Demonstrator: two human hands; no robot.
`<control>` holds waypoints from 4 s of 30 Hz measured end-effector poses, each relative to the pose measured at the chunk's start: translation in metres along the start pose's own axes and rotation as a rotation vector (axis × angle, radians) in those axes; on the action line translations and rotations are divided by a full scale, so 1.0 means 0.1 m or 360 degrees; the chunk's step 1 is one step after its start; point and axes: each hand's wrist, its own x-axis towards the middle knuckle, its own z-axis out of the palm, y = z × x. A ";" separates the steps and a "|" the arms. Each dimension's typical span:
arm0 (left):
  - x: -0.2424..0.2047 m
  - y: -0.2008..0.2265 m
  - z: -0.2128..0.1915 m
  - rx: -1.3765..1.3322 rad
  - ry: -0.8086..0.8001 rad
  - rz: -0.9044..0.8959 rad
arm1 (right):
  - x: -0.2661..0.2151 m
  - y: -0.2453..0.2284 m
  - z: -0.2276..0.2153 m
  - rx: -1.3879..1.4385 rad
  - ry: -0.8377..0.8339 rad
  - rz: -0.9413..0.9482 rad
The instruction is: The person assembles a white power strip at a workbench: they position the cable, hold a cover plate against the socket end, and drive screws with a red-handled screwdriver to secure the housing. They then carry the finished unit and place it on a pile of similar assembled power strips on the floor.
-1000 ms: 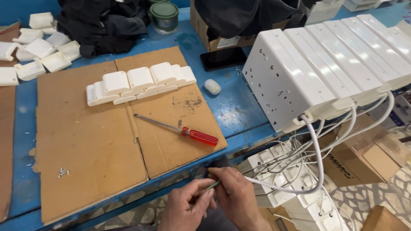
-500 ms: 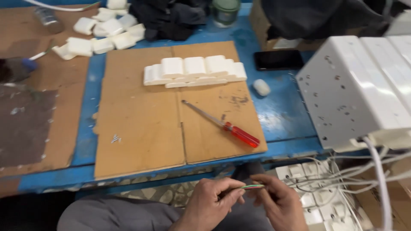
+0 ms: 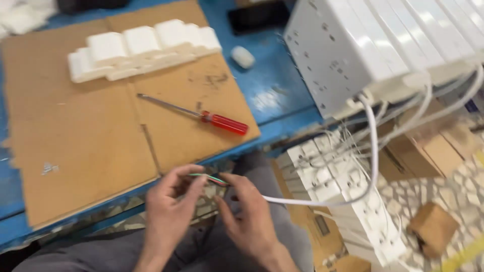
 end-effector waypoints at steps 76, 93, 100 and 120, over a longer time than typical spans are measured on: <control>0.11 -0.53 2.29 -0.1461 -0.1393 -0.0750 | -0.13 0.01 -2.51 0.0278 0.0687 0.0927; -0.21 -0.83 3.10 -0.0979 -0.1604 -0.1604 | -1.88 0.37 -1.76 0.1831 0.0915 0.1382; -0.10 -1.02 3.16 -0.0717 -0.1499 -0.1750 | -1.52 0.51 -2.16 0.1693 0.1107 0.1458; 0.10 -1.05 3.02 -0.0598 -0.1423 -0.1403 | -3.71 2.44 -3.53 0.1632 0.1921 0.1809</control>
